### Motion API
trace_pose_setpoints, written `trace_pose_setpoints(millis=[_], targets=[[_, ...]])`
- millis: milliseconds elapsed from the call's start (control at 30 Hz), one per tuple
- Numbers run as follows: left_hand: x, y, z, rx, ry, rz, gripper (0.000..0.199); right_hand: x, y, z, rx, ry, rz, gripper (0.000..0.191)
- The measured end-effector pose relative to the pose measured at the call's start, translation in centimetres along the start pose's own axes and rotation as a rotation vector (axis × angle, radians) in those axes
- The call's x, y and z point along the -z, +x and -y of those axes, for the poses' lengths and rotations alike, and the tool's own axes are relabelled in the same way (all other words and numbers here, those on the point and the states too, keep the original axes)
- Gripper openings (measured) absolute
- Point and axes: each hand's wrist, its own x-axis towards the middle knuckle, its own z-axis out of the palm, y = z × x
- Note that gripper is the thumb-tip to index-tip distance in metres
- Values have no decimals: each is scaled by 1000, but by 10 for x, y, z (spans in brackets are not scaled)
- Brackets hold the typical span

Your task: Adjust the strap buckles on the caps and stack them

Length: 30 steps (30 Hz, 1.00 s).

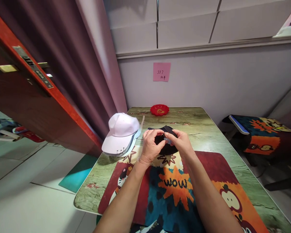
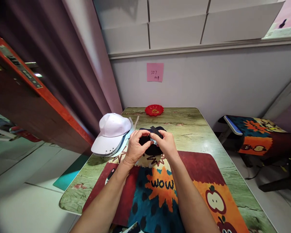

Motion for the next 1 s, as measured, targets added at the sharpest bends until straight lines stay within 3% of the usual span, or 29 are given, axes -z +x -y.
trace_pose_setpoints(millis=[133,300,500,600,733,900,1000], targets=[[-6,-2,-3,-59,102,-69,15,-3,0,1,-61,121,3,43],[-1,-1,-4,-133,137,-113,13,-1,-2,3,-31,172,76,45],[13,2,-4,-23,3,-134,14,8,-3,8,104,132,-48,41],[14,0,-3,17,-85,-110,15,13,-4,9,167,-11,-21,33],[11,-2,-1,-11,-141,-102,16,14,-6,8,116,-206,24,30],[8,-2,0,-28,-197,-111,15,9,-3,6,53,-42,108,26],[5,-2,0,34,-235,-90,18,9,-1,5,31,13,110,26]])
